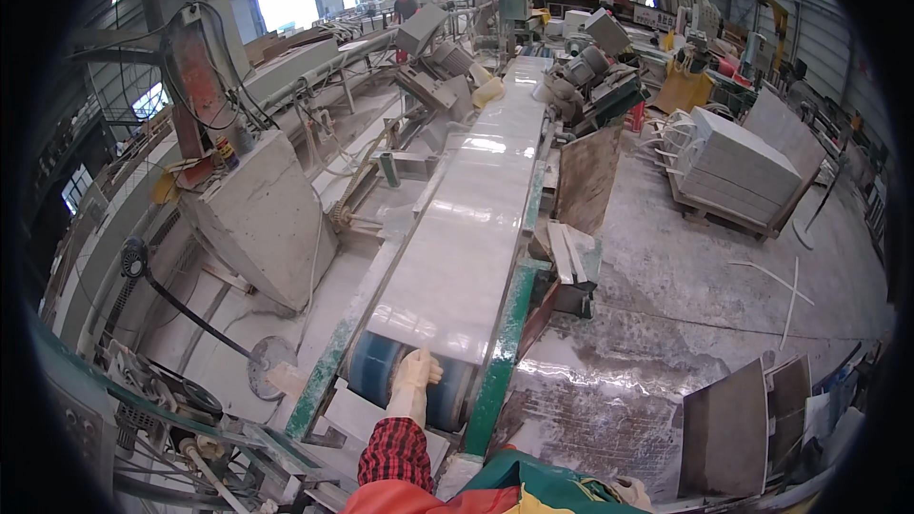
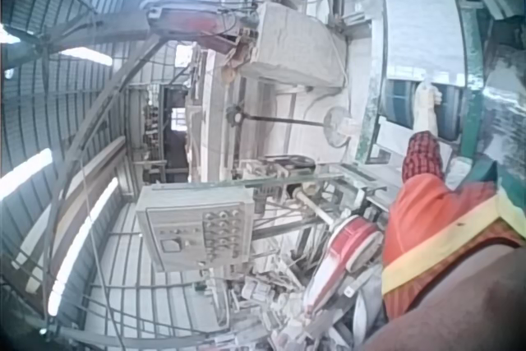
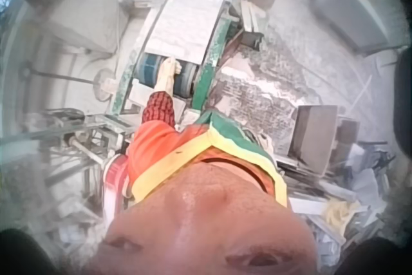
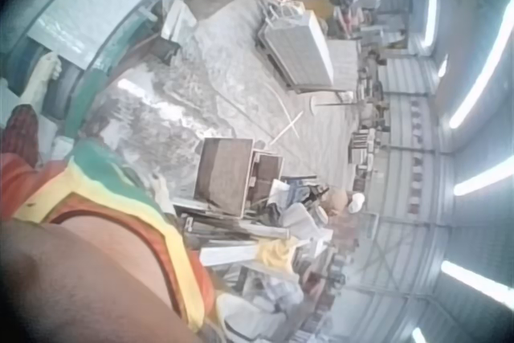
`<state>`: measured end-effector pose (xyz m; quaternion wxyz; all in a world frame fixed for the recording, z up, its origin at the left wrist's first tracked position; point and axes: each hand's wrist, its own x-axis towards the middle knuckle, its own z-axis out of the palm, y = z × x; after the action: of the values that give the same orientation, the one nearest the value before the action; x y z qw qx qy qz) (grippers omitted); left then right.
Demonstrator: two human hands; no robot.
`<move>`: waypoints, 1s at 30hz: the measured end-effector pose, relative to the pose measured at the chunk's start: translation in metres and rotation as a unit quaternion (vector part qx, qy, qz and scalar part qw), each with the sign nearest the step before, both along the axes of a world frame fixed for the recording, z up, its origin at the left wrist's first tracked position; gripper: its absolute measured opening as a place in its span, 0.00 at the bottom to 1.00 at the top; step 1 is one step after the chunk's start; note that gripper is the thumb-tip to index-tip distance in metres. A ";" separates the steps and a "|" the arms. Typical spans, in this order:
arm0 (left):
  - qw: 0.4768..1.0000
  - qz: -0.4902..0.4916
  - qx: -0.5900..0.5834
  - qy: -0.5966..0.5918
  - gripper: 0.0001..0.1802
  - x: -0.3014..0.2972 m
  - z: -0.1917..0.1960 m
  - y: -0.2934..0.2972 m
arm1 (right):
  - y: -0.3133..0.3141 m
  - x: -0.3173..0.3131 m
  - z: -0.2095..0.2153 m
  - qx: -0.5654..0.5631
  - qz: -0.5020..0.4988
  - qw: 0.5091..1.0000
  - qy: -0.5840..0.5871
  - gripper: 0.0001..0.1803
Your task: The person repeatedly picks up large white rectangular panels from a conveyor belt and places them onto a stack. The person handles the panels one at a time, moving them from the moving belt to a growing pile on the floor.
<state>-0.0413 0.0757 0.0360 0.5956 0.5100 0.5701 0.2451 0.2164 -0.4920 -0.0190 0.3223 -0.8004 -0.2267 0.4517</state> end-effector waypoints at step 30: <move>0.993 -0.055 0.009 -0.100 0.26 0.044 0.007 -0.051 | -0.291 -0.080 0.072 -0.288 -0.500 0.659 -0.483 0.21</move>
<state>0.0026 0.0247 0.0431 0.6579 0.5189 0.4765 0.2663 0.1367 -0.7830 0.0533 0.0978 -0.9516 0.2248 -0.1852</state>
